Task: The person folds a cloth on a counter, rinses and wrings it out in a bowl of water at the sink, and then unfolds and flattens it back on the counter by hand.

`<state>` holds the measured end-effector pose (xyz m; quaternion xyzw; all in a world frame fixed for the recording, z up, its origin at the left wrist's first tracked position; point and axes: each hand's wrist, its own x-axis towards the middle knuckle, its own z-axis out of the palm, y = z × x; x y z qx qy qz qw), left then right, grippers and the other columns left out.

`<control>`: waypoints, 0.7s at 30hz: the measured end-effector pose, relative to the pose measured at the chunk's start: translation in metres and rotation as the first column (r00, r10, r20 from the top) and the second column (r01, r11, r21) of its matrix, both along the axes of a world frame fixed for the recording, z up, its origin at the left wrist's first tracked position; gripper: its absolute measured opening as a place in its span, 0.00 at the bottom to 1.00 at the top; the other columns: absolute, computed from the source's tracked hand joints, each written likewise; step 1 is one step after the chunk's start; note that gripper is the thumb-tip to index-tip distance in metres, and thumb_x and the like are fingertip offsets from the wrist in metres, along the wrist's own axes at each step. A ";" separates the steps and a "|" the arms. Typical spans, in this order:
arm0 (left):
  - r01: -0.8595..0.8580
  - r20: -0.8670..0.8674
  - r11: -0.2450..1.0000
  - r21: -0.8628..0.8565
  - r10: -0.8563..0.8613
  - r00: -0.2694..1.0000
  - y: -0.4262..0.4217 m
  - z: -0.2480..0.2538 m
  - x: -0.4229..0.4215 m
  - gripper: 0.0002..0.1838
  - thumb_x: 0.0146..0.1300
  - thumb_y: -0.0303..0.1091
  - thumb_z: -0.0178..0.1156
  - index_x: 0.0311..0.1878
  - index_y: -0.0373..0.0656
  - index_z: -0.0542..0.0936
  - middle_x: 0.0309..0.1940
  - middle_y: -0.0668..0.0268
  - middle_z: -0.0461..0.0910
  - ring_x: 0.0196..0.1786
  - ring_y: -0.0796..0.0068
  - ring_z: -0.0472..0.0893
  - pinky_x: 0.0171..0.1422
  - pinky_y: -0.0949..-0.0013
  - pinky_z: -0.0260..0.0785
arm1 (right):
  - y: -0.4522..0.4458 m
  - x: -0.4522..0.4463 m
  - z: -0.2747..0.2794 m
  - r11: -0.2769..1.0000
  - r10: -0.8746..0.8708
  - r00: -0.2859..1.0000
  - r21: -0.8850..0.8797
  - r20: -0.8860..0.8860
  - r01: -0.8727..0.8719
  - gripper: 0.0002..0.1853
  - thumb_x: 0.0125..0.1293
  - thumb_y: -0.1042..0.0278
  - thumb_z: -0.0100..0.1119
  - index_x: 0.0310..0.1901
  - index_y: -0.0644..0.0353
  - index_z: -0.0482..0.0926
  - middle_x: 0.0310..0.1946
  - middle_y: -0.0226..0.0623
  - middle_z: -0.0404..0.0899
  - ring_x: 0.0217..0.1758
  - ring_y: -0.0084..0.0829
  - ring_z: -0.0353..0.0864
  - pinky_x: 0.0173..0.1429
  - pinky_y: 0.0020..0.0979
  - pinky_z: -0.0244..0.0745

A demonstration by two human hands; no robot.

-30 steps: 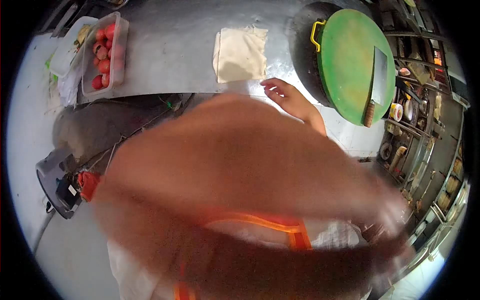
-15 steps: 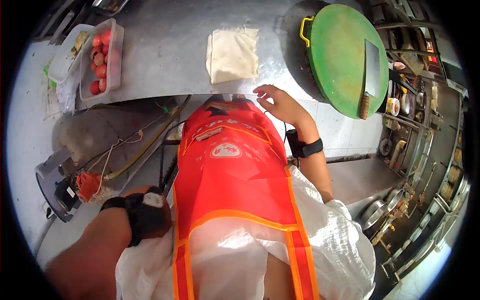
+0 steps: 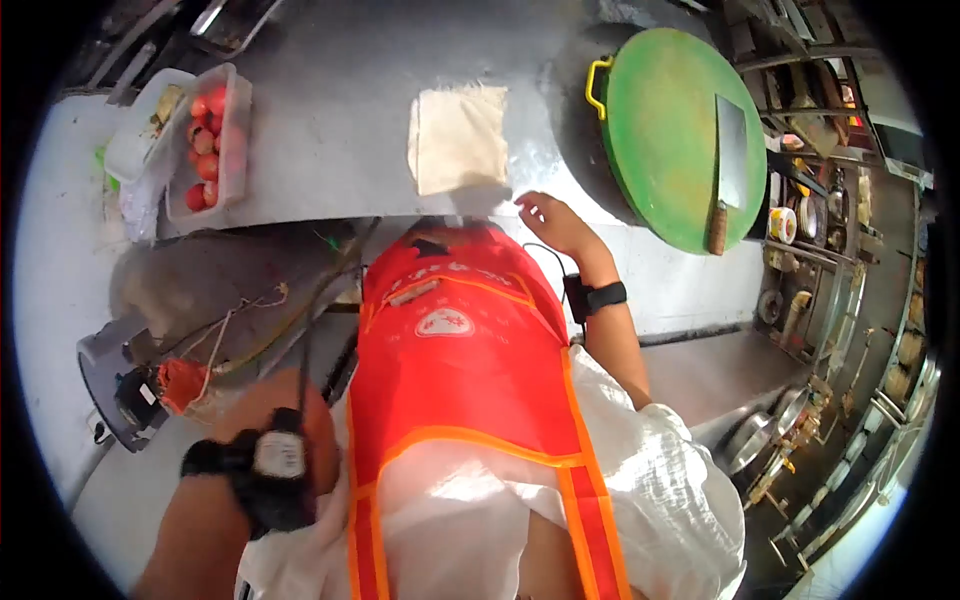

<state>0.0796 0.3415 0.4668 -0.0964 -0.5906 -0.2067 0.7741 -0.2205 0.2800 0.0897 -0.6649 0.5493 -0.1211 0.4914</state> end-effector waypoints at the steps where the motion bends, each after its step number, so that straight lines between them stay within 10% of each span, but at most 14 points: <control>1: 0.024 -0.043 0.994 0.102 -0.020 0.999 0.001 -0.005 0.009 0.07 0.55 0.23 0.41 0.30 0.35 0.69 0.32 0.56 0.70 0.42 0.61 0.69 0.57 0.58 0.56 | 0.000 0.000 -0.003 1.000 -0.001 0.999 0.025 -0.052 0.002 0.14 0.59 0.65 0.48 0.43 0.63 0.74 0.38 0.48 0.76 0.39 0.43 0.76 0.46 0.35 0.70; 5: -0.315 0.003 0.815 0.487 0.359 0.933 -0.007 -0.039 0.019 0.14 0.58 0.43 0.52 0.24 0.43 0.73 0.18 0.62 0.69 0.30 0.75 0.69 0.34 0.66 0.58 | 0.005 -0.009 -0.015 0.998 0.016 0.995 0.058 -0.094 -0.011 0.14 0.60 0.64 0.49 0.45 0.62 0.74 0.38 0.44 0.77 0.38 0.37 0.76 0.45 0.32 0.70; 7: -0.015 0.136 0.846 0.533 -0.068 0.988 -0.009 -0.046 0.011 0.10 0.60 0.41 0.52 0.36 0.45 0.73 0.28 0.61 0.71 0.35 0.74 0.72 0.38 0.68 0.63 | 0.007 -0.014 -0.017 0.997 0.014 0.993 0.075 -0.121 -0.005 0.14 0.60 0.64 0.49 0.45 0.63 0.74 0.38 0.44 0.77 0.38 0.37 0.76 0.45 0.32 0.70; 10: 0.383 0.227 0.632 0.674 -0.670 0.707 -0.009 -0.054 -0.009 0.18 0.62 0.39 0.53 0.54 0.48 0.72 0.44 0.61 0.75 0.41 0.73 0.76 0.43 0.70 0.71 | 0.013 -0.022 -0.022 0.989 0.005 0.987 0.144 -0.163 0.018 0.14 0.60 0.64 0.50 0.44 0.63 0.74 0.37 0.45 0.78 0.38 0.38 0.77 0.45 0.32 0.70; 21: 0.538 -0.148 0.285 0.793 -0.767 0.624 -0.007 -0.034 -0.042 0.09 0.59 0.34 0.57 0.42 0.46 0.79 0.31 0.67 0.78 0.29 0.80 0.79 0.30 0.77 0.74 | 0.026 -0.023 -0.053 0.969 0.039 0.976 0.246 -0.215 0.015 0.17 0.57 0.62 0.47 0.44 0.65 0.74 0.38 0.50 0.78 0.43 0.45 0.77 0.48 0.35 0.70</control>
